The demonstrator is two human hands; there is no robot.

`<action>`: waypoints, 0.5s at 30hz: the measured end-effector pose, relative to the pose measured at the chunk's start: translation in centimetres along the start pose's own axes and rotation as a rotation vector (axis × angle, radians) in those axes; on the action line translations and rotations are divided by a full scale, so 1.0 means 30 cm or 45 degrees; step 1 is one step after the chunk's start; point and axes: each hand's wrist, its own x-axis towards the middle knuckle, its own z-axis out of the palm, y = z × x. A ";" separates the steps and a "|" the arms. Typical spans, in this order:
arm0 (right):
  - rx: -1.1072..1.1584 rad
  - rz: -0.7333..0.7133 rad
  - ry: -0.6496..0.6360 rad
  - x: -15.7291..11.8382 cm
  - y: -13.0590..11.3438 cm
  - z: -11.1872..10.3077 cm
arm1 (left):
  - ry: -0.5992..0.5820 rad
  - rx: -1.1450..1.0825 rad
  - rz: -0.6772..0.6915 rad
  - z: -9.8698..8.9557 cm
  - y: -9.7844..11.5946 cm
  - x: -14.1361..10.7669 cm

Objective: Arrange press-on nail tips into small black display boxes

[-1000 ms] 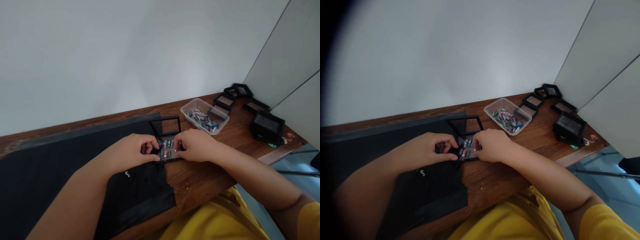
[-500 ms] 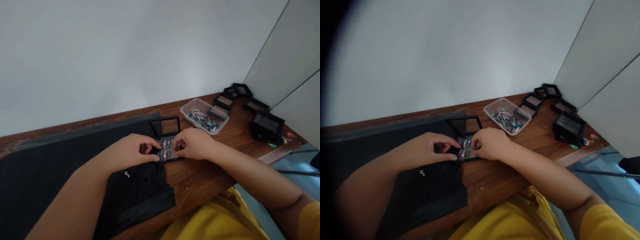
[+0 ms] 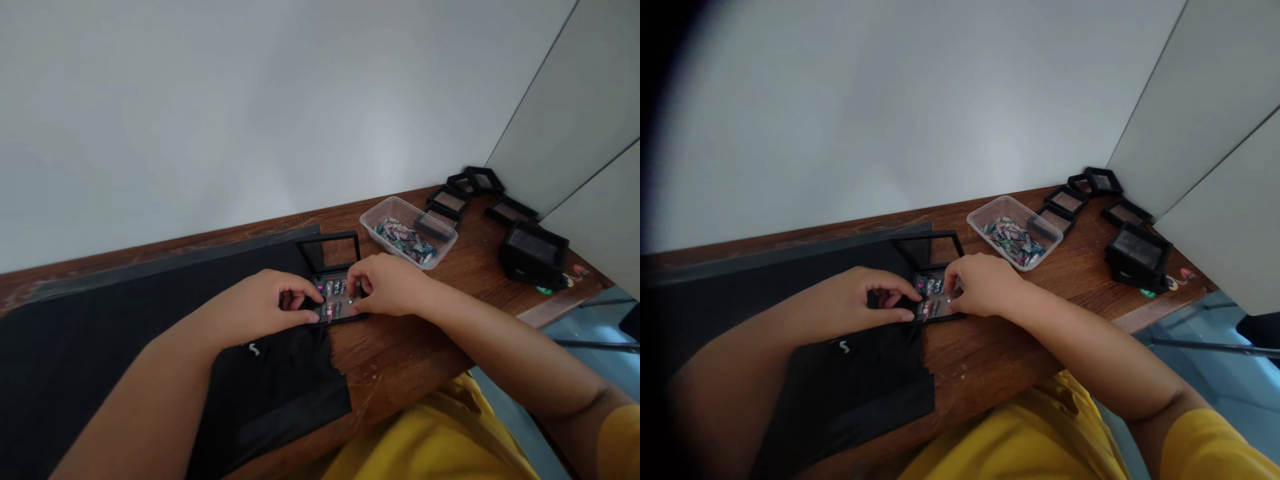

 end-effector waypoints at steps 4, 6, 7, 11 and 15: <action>-0.029 0.006 -0.006 -0.001 0.000 -0.002 | -0.005 -0.010 0.005 0.000 0.012 0.000; -0.041 -0.003 -0.018 0.001 0.000 -0.002 | -0.013 -0.020 0.012 0.002 0.021 0.001; -0.046 -0.010 -0.024 0.002 0.001 -0.001 | -0.018 -0.021 0.009 0.003 0.026 0.002; -0.056 -0.023 -0.047 0.004 0.001 0.002 | -0.020 -0.004 -0.010 0.010 0.039 0.007; -0.078 -0.017 -0.053 -0.002 -0.002 0.001 | -0.012 0.000 0.006 0.012 0.035 0.012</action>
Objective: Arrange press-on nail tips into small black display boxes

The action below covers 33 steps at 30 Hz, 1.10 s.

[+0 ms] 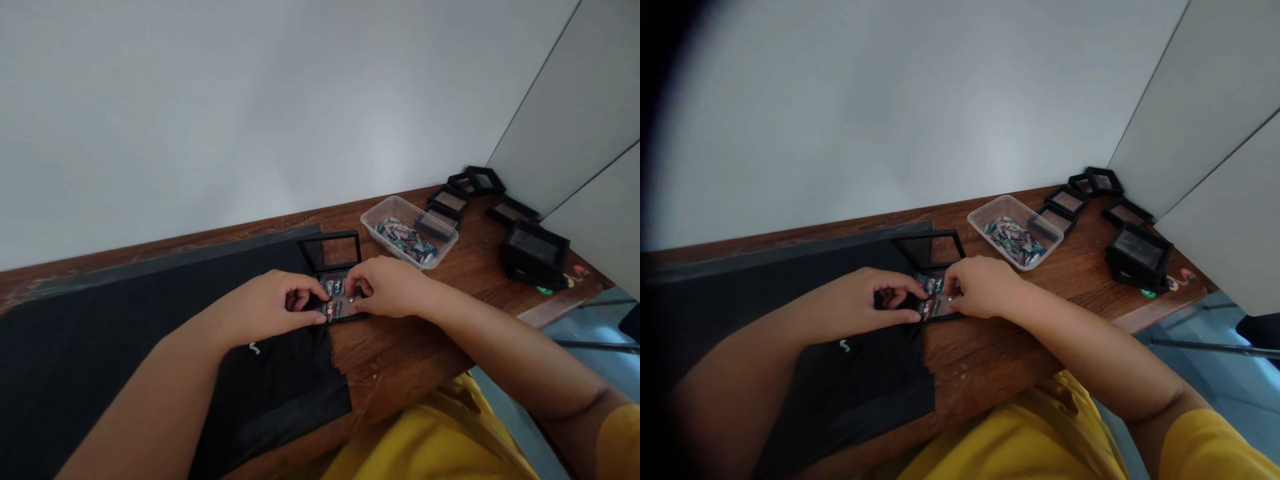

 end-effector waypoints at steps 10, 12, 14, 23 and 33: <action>-0.010 -0.017 0.017 -0.005 -0.005 0.007 | 0.008 -0.007 0.078 0.000 -0.019 -0.002; -0.020 -0.018 0.028 -0.005 -0.005 0.011 | 0.017 -0.012 0.080 0.002 -0.021 -0.002; -0.037 -0.016 0.038 -0.006 -0.006 0.012 | 0.008 -0.004 0.060 0.002 -0.020 -0.003; -0.083 -0.037 0.055 -0.008 -0.011 0.013 | 0.009 0.025 0.001 -0.006 -0.001 -0.013; -0.032 -0.090 0.070 -0.007 -0.012 0.022 | 0.010 0.006 0.040 -0.009 -0.016 -0.005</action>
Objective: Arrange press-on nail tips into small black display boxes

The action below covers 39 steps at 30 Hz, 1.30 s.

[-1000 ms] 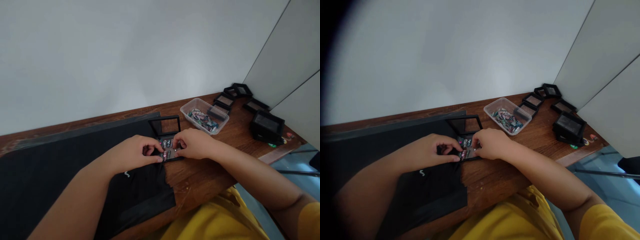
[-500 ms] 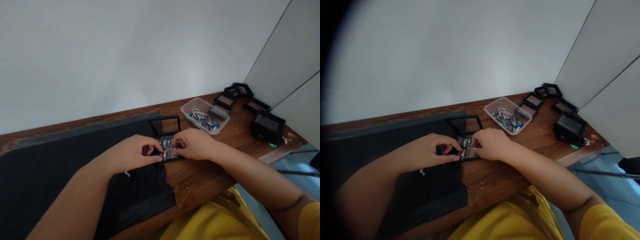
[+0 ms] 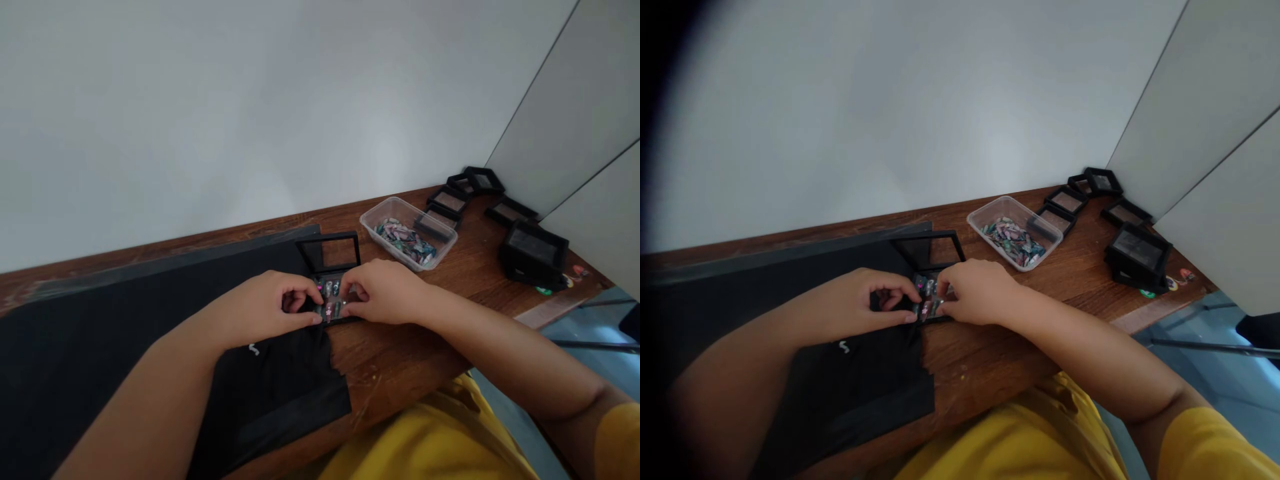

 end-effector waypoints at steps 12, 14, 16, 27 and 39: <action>-0.058 0.013 0.092 0.000 0.005 -0.009 | 0.205 0.048 -0.002 -0.007 0.016 -0.023; -0.139 0.049 0.131 0.000 0.007 -0.012 | 0.249 0.075 -0.049 -0.009 0.004 -0.021; -0.205 0.069 0.143 0.001 0.010 -0.014 | 0.274 0.120 -0.101 -0.007 -0.008 -0.016; -0.268 0.059 0.138 0.013 0.003 0.013 | 0.263 0.222 -0.168 0.001 -0.015 -0.004; -0.288 0.045 0.141 0.021 0.007 0.039 | 0.306 0.247 -0.191 0.017 -0.015 0.002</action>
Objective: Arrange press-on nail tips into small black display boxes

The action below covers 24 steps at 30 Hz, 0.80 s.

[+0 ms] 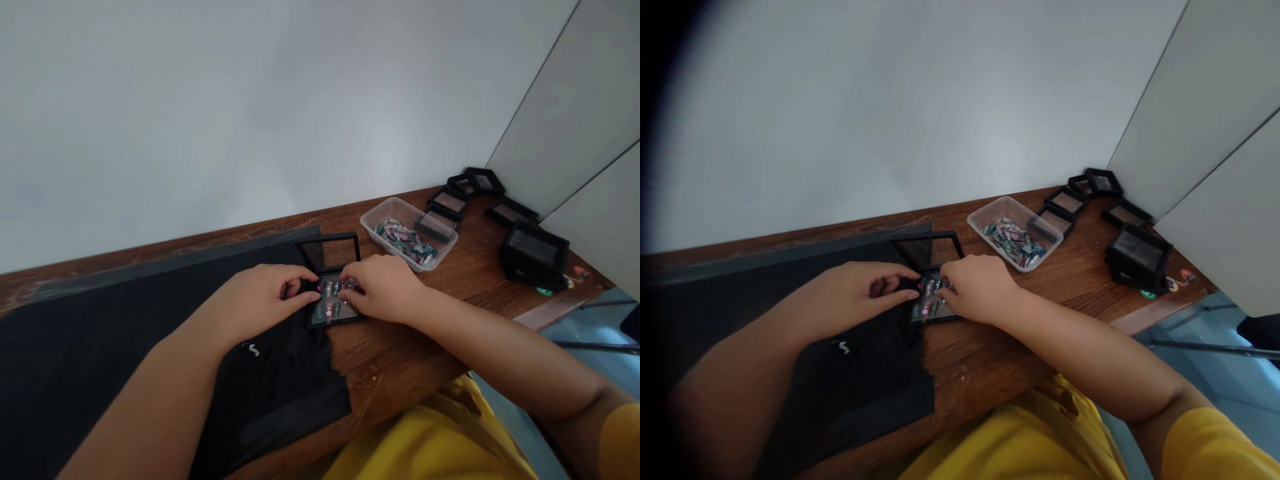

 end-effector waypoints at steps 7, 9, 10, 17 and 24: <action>0.029 -0.024 0.003 0.005 -0.005 0.006 | -0.020 -0.003 0.003 -0.001 0.009 -0.001; 0.036 -0.028 0.013 0.006 -0.004 0.005 | -0.015 0.009 -0.004 0.001 0.010 -0.002; 0.038 -0.030 0.017 0.006 -0.004 0.004 | -0.011 0.011 -0.003 0.002 0.010 -0.002; 0.031 -0.029 0.006 0.004 -0.004 0.000 | -0.002 0.003 0.005 0.005 0.012 -0.002; 0.058 -0.002 -0.005 0.003 -0.005 0.003 | 0.033 0.000 0.009 0.011 0.009 0.000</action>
